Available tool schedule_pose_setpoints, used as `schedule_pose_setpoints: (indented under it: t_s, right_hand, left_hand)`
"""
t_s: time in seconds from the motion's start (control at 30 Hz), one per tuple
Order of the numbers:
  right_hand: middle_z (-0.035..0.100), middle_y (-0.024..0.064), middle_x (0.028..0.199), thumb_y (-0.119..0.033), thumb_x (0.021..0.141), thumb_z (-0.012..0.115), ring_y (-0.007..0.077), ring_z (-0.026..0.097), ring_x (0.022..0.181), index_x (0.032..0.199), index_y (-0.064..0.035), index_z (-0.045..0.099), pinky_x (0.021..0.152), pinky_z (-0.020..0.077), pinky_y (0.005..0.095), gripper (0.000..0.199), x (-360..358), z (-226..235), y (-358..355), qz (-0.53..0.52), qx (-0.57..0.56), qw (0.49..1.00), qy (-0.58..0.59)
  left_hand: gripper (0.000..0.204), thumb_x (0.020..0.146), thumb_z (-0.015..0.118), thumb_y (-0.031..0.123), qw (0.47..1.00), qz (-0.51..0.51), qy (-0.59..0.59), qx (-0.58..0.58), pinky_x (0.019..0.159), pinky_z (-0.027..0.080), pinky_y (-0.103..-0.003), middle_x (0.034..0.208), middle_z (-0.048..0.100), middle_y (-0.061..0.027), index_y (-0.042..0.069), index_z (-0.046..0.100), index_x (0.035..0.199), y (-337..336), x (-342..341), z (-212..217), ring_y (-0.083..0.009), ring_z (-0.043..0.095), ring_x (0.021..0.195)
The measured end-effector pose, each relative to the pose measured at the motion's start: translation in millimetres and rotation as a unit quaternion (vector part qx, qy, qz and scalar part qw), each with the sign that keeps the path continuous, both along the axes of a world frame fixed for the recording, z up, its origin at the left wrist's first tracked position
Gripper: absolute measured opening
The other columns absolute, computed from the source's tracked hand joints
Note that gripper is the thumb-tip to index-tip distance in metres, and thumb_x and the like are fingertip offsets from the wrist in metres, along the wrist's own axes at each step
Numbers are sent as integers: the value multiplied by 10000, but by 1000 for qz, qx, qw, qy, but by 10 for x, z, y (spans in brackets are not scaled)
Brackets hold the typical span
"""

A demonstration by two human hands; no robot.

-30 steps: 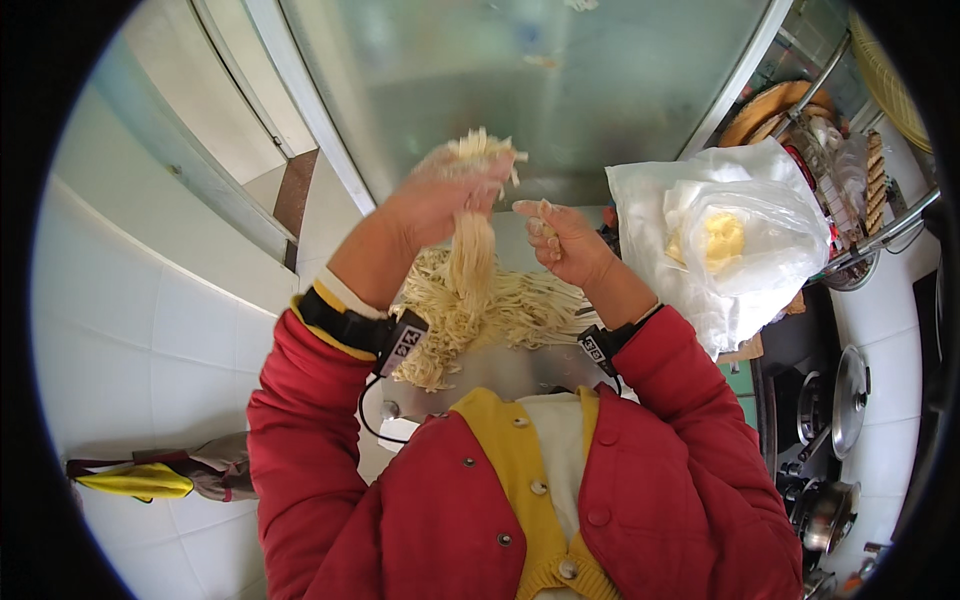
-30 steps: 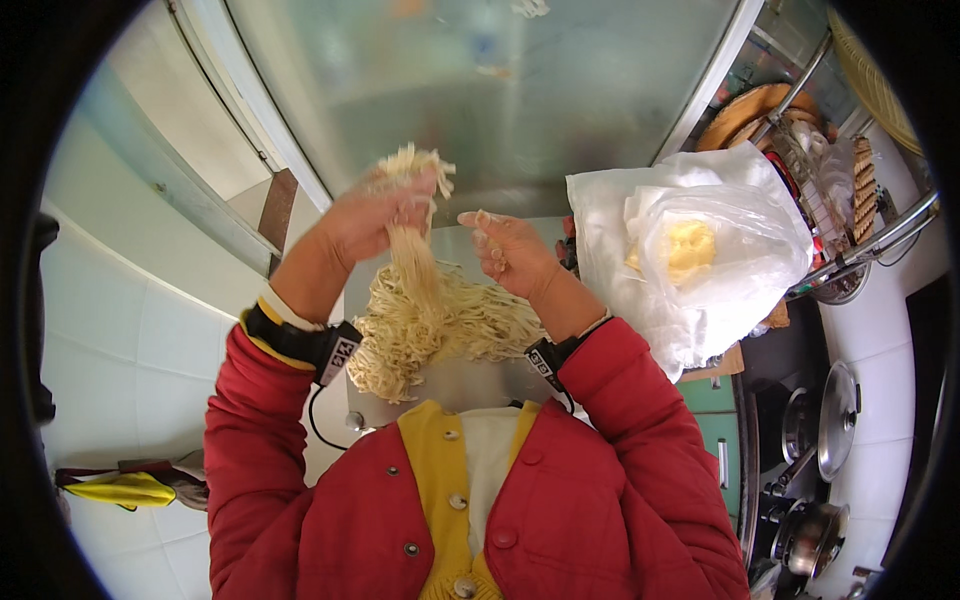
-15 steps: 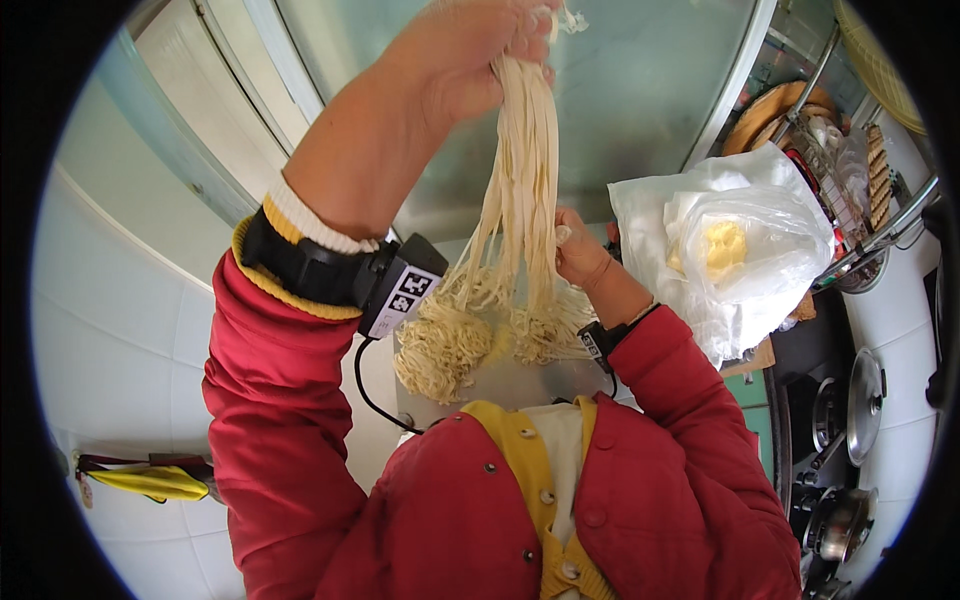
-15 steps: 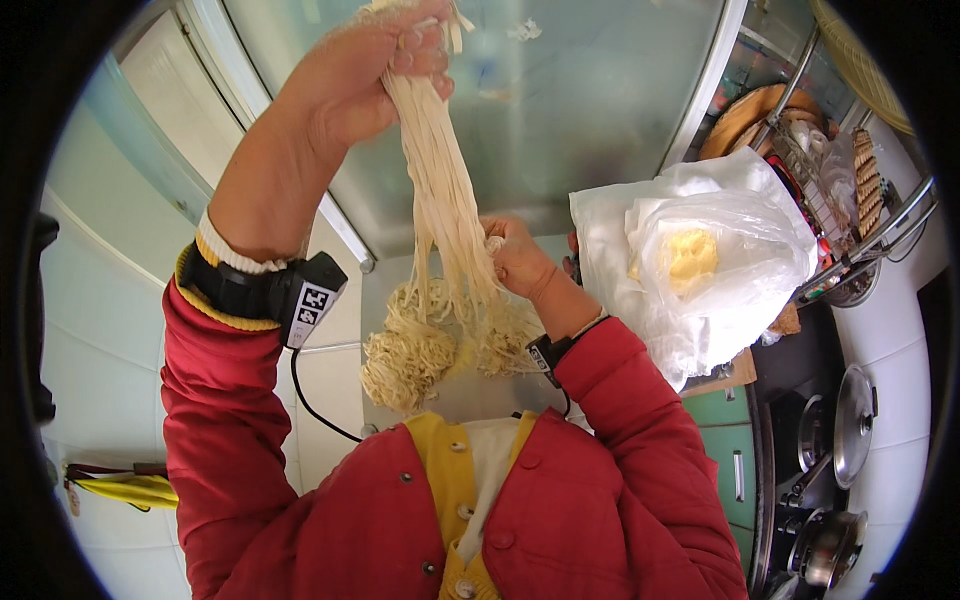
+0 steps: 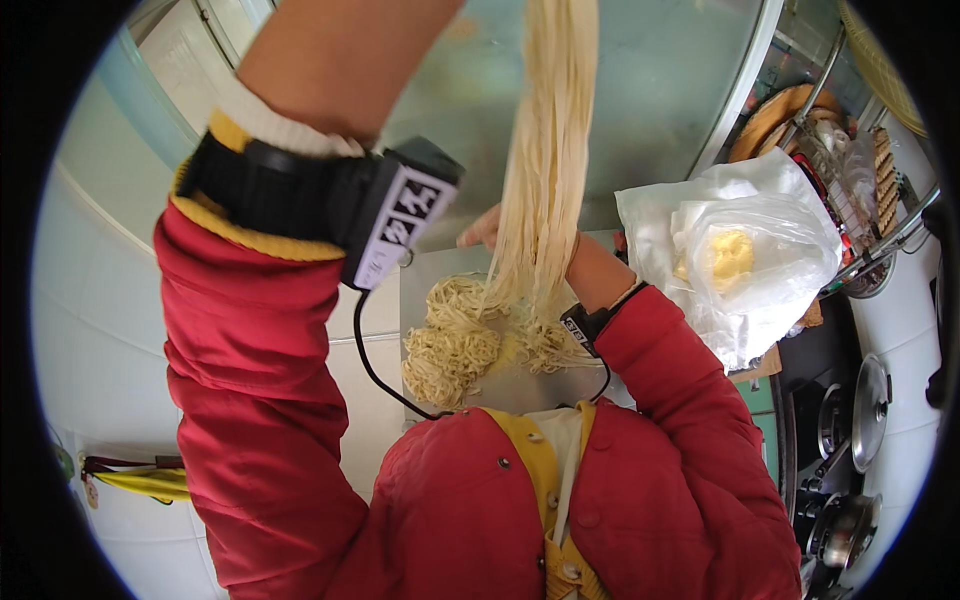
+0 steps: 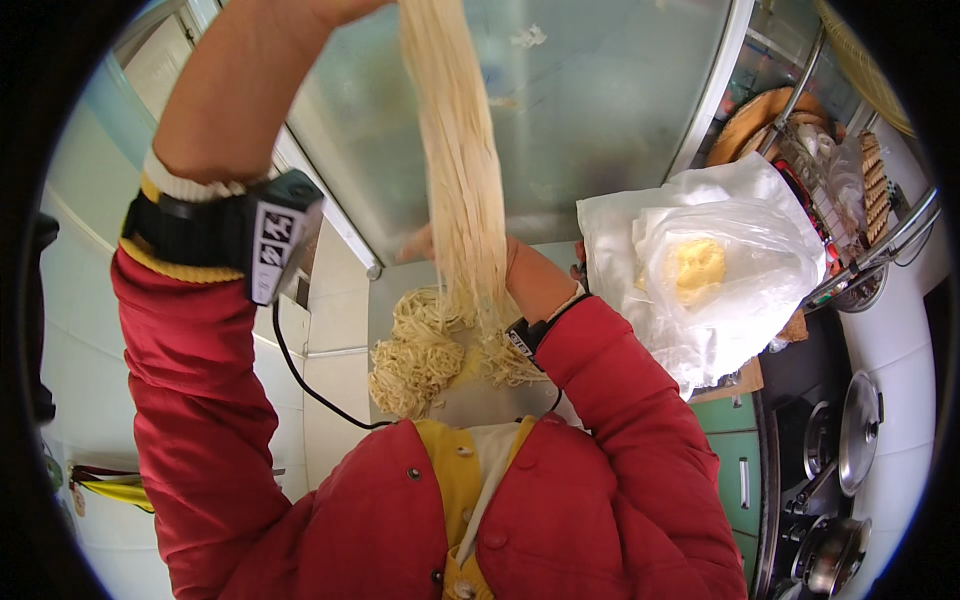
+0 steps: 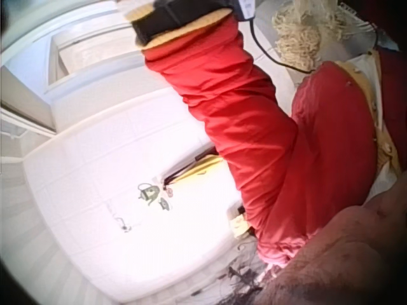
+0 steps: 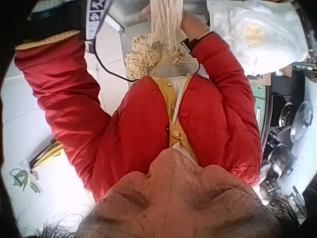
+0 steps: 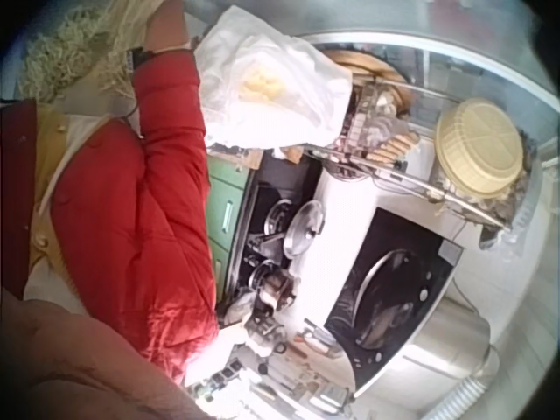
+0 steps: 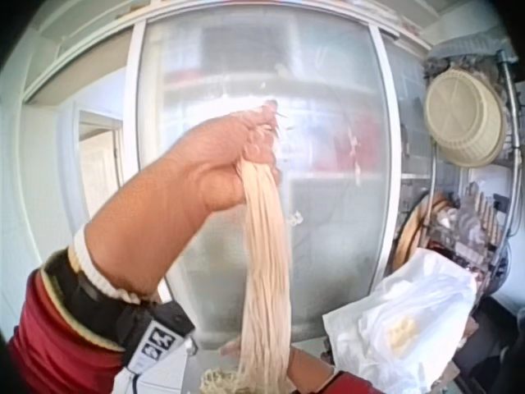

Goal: The person feeds a sheet of dough into a blue pasta machine to cut it into noodles, then gathers the cut noodles by hand, separates strands, and places them into a plastic bag. The person also handles a cloth and a white sheet during the process.

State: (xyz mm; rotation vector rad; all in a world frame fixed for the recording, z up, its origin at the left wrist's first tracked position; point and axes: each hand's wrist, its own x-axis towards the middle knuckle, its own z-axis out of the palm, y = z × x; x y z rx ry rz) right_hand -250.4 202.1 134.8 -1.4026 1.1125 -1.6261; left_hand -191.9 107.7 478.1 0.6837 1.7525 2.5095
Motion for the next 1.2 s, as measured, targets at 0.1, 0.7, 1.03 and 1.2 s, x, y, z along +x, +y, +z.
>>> schedule_pose_setpoints:
  t_s: [0.1, 0.7, 1.03, 1.2]
  right_hand:
    - [612, 101, 809, -315, 926, 592, 252, 647, 842, 1055, -25, 628, 791, 511, 368, 319, 88, -176, -59, 92, 14, 994, 49]
    - [693, 78, 854, -255, 701, 796, 153, 630, 767, 940, 29, 688, 681, 482, 287, 387, 211, -70, 529, -56, 426, 889, 160]
    - [696, 60, 856, -87, 790, 673, 137, 678, 766, 963, -7, 670, 725, 551, 280, 190, 66, 1057, 697, -205, 116, 959, -155]
    - [691, 63, 833, -148, 828, 668, 154, 684, 751, 968, -5, 662, 710, 574, 293, 201, -9, 1765, 758, -163, 84, 970, -161]
  left_hand:
    - [247, 1027, 447, 248, 997, 65, 26, 40, 494, 418, -290, 561, 390, 78, 138, 465, 807, -352, -46, 192, -69, 380, 434]
    - [279, 975, 579, 258, 880, 448, -59, 143, 608, 486, -344, 608, 413, 4, 98, 466, 776, -3383, 619, -1502, -162, 426, 521]
    - [148, 980, 568, 237, 851, 399, -254, 229, 516, 384, -229, 705, 464, 35, 98, 585, 935, -2554, 837, -3873, -93, 431, 569]
    - [84, 967, 583, 170, 872, 310, -305, 224, 505, 389, -218, 704, 447, 27, 99, 541, 952, -1772, 778, -4425, -79, 431, 564]
